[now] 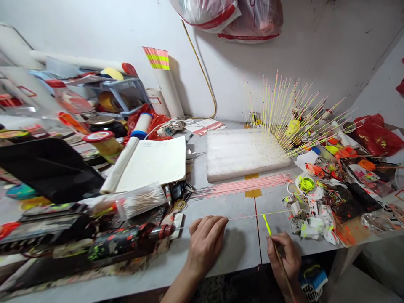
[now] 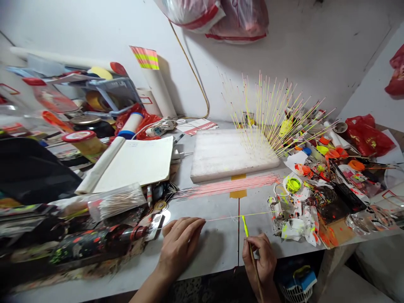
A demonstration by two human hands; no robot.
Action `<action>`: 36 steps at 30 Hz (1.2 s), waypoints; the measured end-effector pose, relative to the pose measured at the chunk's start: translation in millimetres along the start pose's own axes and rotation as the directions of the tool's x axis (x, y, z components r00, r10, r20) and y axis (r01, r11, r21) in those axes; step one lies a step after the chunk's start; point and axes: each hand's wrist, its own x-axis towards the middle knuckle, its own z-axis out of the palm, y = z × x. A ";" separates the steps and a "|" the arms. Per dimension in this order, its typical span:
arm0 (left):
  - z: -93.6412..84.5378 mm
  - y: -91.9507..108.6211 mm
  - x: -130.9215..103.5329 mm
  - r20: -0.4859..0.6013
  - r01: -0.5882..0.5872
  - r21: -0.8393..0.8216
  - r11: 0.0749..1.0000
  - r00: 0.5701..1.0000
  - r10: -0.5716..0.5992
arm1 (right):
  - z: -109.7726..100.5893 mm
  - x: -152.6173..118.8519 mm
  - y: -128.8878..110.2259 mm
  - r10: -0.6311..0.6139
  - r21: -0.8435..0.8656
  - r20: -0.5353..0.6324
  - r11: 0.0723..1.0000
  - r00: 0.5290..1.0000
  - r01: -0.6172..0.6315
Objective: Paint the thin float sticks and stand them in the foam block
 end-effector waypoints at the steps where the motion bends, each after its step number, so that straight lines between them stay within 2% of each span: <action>1: -0.1 0.2 0.1 -0.002 0.001 0.000 1.000 1.000 -0.001 | -0.3 -0.1 0.1 0.001 0.004 -0.003 1.000 1.000 -0.001; 5: 0.0 0.6 0.5 -0.013 0.001 -0.002 1.000 1.000 -0.001 | 0.8 0.2 -4.0 -0.004 0.042 -0.004 0.999 1.000 0.004; 10: -0.1 1.1 0.4 -0.018 0.000 0.004 1.000 1.000 0.000 | 9.6 1.7 -15.9 -0.074 0.094 0.022 0.993 0.997 0.072; 15: -0.5 2.3 0.6 -0.010 -0.004 0.005 1.000 1.000 0.004 | 19.0 2.2 -21.9 -0.059 0.073 0.069 0.996 0.996 0.054; 22: -0.5 3.8 0.5 -0.013 0.015 -0.007 1.000 1.000 -0.015 | 21.9 1.9 -18.7 -0.083 0.042 0.095 0.996 0.992 0.079; 36: -1.3 5.0 2.3 -0.025 0.014 -0.004 1.000 1.000 -0.014 | 17.6 -4.8 -11.1 -0.023 0.068 0.063 0.997 0.998 0.019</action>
